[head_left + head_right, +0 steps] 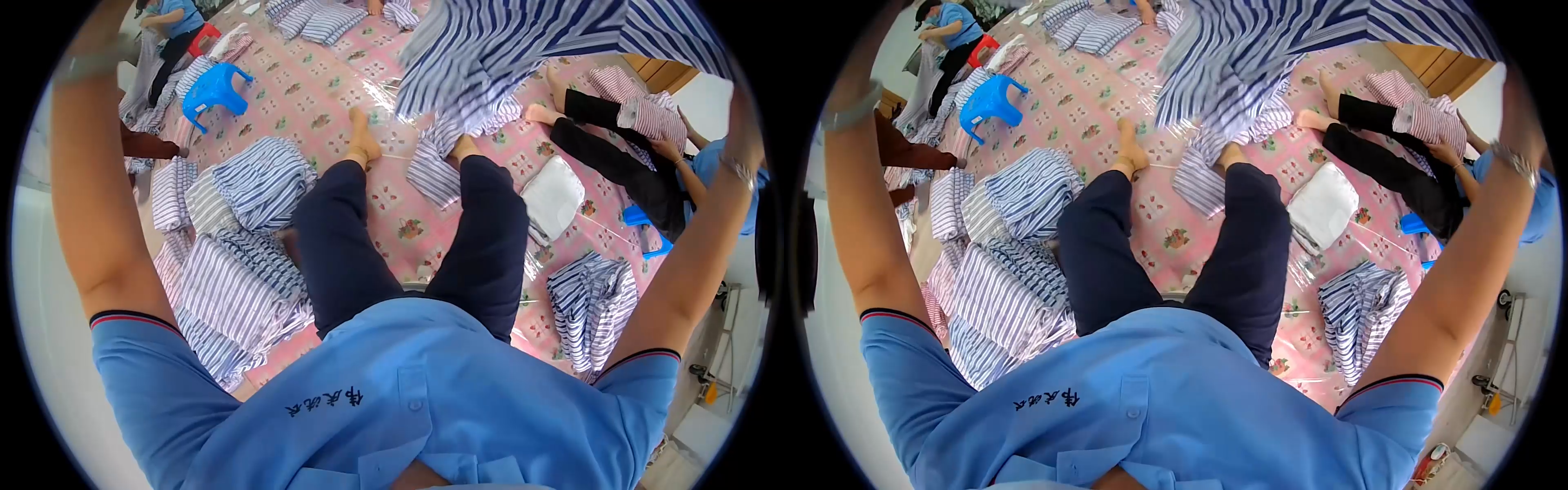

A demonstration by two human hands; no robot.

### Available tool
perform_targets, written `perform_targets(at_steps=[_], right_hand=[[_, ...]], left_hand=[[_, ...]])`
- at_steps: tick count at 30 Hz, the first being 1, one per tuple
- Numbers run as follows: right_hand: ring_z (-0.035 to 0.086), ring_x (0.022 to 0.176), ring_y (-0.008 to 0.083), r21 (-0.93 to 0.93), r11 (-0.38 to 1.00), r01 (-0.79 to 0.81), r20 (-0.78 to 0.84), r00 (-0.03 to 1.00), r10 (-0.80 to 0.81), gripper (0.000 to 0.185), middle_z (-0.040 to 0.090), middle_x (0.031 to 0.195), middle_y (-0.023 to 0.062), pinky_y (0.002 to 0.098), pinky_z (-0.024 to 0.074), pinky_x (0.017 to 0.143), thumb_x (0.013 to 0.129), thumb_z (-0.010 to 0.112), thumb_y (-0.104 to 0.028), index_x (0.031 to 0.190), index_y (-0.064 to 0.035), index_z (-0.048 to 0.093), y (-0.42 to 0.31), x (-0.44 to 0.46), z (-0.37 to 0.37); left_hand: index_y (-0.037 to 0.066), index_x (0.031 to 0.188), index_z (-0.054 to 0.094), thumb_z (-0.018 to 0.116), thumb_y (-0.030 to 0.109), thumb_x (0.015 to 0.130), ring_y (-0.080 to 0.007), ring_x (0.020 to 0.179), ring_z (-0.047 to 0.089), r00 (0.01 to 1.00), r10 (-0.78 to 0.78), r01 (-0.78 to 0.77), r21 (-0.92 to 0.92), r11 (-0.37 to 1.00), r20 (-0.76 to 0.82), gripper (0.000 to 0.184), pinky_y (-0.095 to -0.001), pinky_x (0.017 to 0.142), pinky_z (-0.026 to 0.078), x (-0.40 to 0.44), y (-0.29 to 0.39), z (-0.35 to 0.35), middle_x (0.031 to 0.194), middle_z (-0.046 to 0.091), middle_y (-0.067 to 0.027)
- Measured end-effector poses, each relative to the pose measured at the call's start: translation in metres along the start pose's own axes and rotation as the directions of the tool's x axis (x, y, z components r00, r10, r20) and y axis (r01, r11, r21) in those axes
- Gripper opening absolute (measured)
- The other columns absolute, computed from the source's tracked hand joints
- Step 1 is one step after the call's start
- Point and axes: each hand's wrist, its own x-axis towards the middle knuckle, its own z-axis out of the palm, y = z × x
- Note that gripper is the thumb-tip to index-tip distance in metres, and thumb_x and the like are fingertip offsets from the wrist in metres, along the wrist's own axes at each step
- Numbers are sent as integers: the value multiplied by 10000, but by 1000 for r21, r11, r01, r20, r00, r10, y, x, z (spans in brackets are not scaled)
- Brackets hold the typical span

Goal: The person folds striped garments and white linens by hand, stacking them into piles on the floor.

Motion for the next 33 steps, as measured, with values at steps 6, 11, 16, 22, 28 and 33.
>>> perform_targets(at_steps=[6, 11, 16, 22, 28, 33], right_hand=[[554, 911, 231, -66, 997, 25, -13, 1000, -26, 248, 595, 985, 131, 326, 440, 788, 904, 443, -150, 1013, 15, 592, -67, -71, -33], [529, 669, 236, 617, 780, 105, 442, 774, -453, 159, 608, 807, 107, 342, 433, 627, 812, 521, -109, 887, -15, 625, -88, -194, -31], [574, 671, 278, 694, 636, -338, 719, 366, -591, 182, 578, 775, 129, 322, 461, 575, 740, 616, -8, 918, -23, 580, -188, -319, 43], [599, 703, 220, 347, 857, -382, 841, 530, -104, 186, 626, 838, 116, 330, 459, 600, 868, 517, -154, 944, 10, 563, -118, -324, 76], [612, 902, 237, -697, 306, -649, 662, -418, 622, 688, 612, 1065, 112, 361, 493, 712, 839, 328, -649, 1191, -83, 499, 103, -461, 58], [438, 1170, 273, 29, -306, -952, 790, -166, 591, 637, 451, 1287, 119, 412, 372, 962, 837, 472, -485, 1298, -52, 390, 153, -525, 134]], left_hand=[[56, 1072, 591, 498, 67, 831, -231, 998, 534, 824, -94, 121, -12, 993, 559, 259, -363, 978, 330, -136, -45, -90, 1009, 592, -110], [169, 1023, 612, 616, 82, 672, -249, 1014, 506, 536, -334, -11, 402, 916, 776, 361, -553, 953, 267, -294, 20, -125, 982, 602, -22], [106, 1192, 510, 727, 329, 672, -332, 1129, 450, 496, -107, 801, -407, 439, 862, 606, -412, 938, 341, -326, 145, -82, 1185, 525, -157], [13, 946, 579, 575, 174, 823, -260, 777, 598, 336, -318, 905, -210, 370, 887, 202, -347, 684, 466, -366, 142, -14, 862, 621, -148], [8, 1117, 529, 527, 260, 895, -161, 921, 586, -367, -605, 266, -543, -796, 707, 336, -305, 842, 467, -425, 112, 3, 1036, 606, -84], [7, 1096, 544, 526, 259, 896, -133, 898, 580, -282, -713, 480, -549, -684, 642, 323, -282, 812, 466, -408, 89, 2, 1029, 605, -64]])
